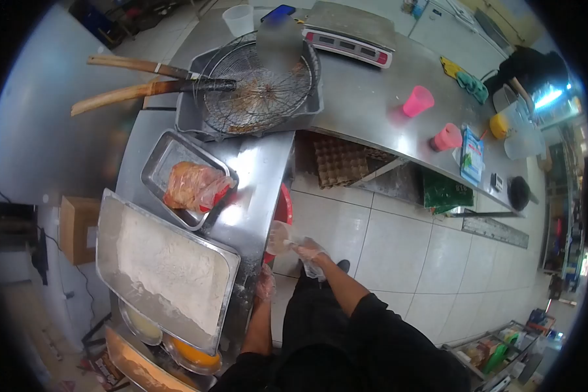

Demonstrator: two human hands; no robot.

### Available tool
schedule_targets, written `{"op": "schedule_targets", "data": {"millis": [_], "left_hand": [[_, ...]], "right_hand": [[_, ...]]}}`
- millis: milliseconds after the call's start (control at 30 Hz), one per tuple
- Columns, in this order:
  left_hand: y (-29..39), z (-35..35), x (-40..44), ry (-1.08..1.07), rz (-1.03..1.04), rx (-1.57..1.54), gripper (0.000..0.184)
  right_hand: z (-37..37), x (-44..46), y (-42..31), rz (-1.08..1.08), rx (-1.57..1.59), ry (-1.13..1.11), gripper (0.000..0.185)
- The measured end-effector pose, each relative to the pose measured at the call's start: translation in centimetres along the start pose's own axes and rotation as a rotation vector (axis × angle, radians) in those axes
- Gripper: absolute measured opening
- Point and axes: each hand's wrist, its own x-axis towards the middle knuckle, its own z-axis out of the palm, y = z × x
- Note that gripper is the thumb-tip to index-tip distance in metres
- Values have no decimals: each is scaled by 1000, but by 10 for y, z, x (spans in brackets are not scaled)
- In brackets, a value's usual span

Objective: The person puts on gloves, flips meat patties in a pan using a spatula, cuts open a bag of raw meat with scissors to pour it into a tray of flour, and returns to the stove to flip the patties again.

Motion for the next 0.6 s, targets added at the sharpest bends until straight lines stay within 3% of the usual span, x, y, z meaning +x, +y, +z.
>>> {"op": "schedule_targets", "data": {"millis": [100,133,167,200,233,300,367,433,533,567,600], "left_hand": [[-63,35,35,128,-8,66,71],[-107,51,54,201,-426,39,62],[-98,40,41,219,-169,257,49],[-85,27,28,285,78,499,38],[-66,12,38,307,13,480,38],[-46,-10,62,509,273,957,38],[-38,-34,75,923,403,1178,24],[-3,-55,72,859,204,1544,13],[-42,-61,90,981,138,1774,5],[-49,-63,98,1010,-51,1875,6],[-60,-69,103,1037,-246,1967,7]], "right_hand": [[14,14,-38,64,-376,151,62],[11,8,-48,-70,-424,273,60],[2,-9,-50,-180,-474,403,58],[-20,-13,-42,-240,-529,176,54],[-45,-21,-33,-238,-536,246,54],[-78,-60,-9,-228,-693,382,55],[-126,-111,21,36,-734,436,57],[-158,-176,58,152,-629,640,59],[-190,-280,135,324,-453,871,45],[-190,-315,164,420,-474,938,33],[-191,-335,240,396,-504,1071,30]]}}
